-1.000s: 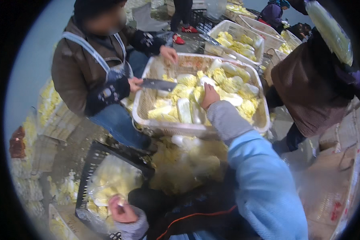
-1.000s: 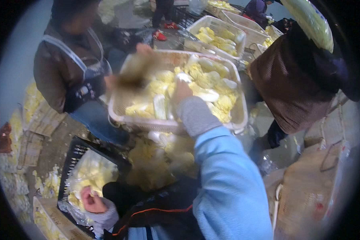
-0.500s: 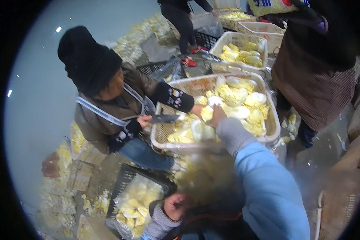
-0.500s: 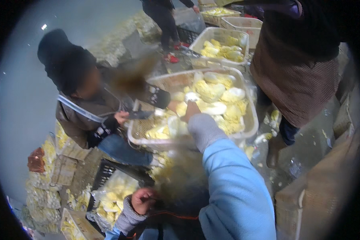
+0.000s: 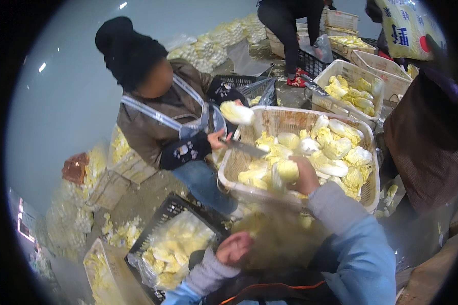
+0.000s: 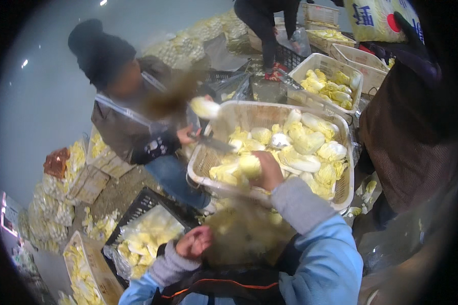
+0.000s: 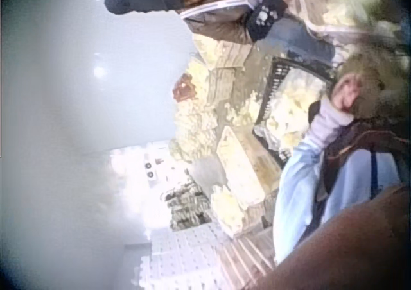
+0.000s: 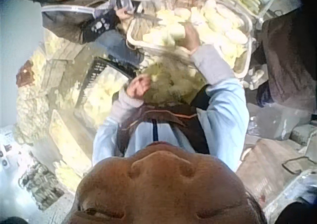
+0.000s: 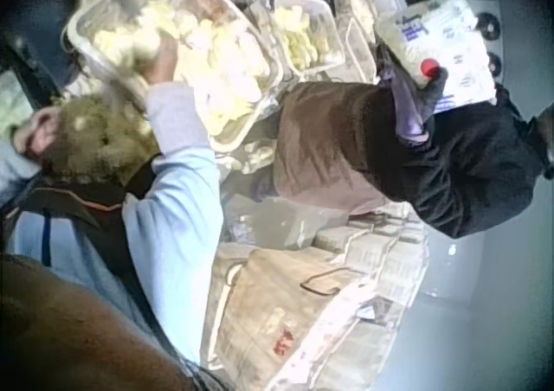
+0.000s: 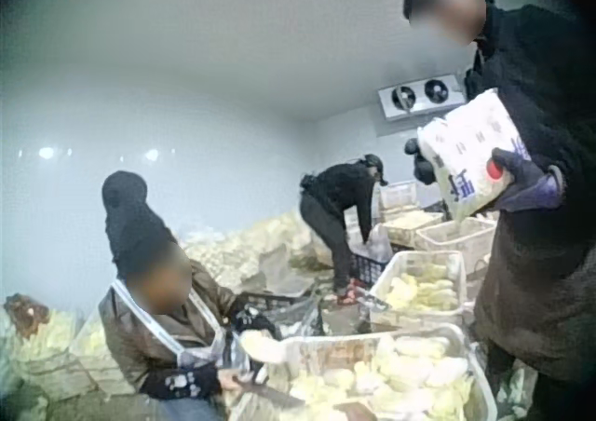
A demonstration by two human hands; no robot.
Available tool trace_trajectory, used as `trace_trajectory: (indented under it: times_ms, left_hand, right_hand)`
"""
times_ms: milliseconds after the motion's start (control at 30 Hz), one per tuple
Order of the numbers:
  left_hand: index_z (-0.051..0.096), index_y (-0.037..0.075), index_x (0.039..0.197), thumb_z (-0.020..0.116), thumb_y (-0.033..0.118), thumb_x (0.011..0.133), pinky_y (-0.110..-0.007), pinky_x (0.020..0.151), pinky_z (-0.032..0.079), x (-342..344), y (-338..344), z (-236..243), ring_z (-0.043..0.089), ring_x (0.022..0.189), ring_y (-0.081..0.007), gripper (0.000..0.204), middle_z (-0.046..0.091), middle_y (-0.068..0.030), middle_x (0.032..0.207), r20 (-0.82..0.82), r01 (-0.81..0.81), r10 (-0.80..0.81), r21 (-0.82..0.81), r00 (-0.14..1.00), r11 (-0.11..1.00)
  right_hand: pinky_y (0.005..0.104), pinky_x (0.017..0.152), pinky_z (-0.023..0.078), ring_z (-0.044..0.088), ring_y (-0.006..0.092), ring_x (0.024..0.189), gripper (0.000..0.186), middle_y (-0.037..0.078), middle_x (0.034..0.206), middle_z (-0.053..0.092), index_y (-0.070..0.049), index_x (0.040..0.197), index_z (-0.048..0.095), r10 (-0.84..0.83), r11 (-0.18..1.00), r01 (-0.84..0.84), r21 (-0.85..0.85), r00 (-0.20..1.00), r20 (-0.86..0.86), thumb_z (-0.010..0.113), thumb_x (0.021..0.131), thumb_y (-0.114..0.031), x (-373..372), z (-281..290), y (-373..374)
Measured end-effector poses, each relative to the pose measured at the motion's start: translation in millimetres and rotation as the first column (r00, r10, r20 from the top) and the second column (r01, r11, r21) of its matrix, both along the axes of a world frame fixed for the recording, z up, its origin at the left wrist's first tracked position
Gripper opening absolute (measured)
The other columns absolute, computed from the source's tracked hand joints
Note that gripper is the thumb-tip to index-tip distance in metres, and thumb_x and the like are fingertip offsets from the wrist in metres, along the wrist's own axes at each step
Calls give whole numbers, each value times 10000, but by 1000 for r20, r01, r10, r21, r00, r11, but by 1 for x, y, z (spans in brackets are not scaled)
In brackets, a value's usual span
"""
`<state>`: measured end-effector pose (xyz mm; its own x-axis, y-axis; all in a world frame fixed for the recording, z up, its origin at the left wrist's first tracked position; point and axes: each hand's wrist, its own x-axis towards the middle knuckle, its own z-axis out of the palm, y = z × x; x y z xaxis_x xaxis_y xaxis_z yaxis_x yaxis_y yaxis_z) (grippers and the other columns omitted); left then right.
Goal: The person sits on the floor and repeatedly picks up napa cabbages, trims the base with a cleaver, and places the trimmed pieces into a nearby basket. The person also peels off outer leaves by hand and discards them while continuing to process the cabbages.
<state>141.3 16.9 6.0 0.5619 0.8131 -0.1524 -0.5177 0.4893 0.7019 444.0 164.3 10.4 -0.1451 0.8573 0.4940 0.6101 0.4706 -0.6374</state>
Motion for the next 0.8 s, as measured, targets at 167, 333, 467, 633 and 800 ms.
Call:
trace_trajectory:
  times_ms: [167,333,467,633,800]
  left_hand:
    - [309,48,1326,367,655,797,-425,981,346,36,22,13,406,1180,-299,808,383,-159,1317,727,300,-37,-236,686,924]
    - [389,14,1230,651,345,667,-428,824,487,-10,2,32,561,986,-299,704,552,-170,1069,161,70,-59,-66,985,995]
    - [387,10,1203,697,270,570,-396,836,447,-50,-20,64,537,984,-275,751,539,-146,1062,-28,-18,31,357,999,934]
    - [416,18,1161,793,160,454,-342,863,415,-50,-49,102,519,983,-202,814,524,-104,1079,-325,188,74,701,943,688]
    - [428,33,1126,809,115,428,-336,871,416,-42,-75,110,525,1000,-189,800,541,-98,1093,-326,193,21,611,945,767]
  right_hand:
    - [426,927,375,503,333,1052,479,165,1103,540,-35,1075,552,542,737,-608,297,793,279,665,625,-155,-72,45,-116]
    - [431,948,360,432,354,1130,575,191,1164,479,-3,1137,507,301,949,-281,-144,942,149,689,613,-152,-50,18,-202]
    - [383,870,429,504,323,1055,593,182,1140,517,-15,1177,475,576,680,-184,-709,733,362,678,699,-301,-20,-51,-217]
    - [407,773,465,587,316,894,398,190,945,615,-11,980,615,753,390,4,-921,575,321,555,808,-365,-40,-140,-209]
    - [425,733,470,598,316,860,437,199,896,622,-8,947,630,734,509,124,-852,456,504,584,761,-401,-41,-138,-188]
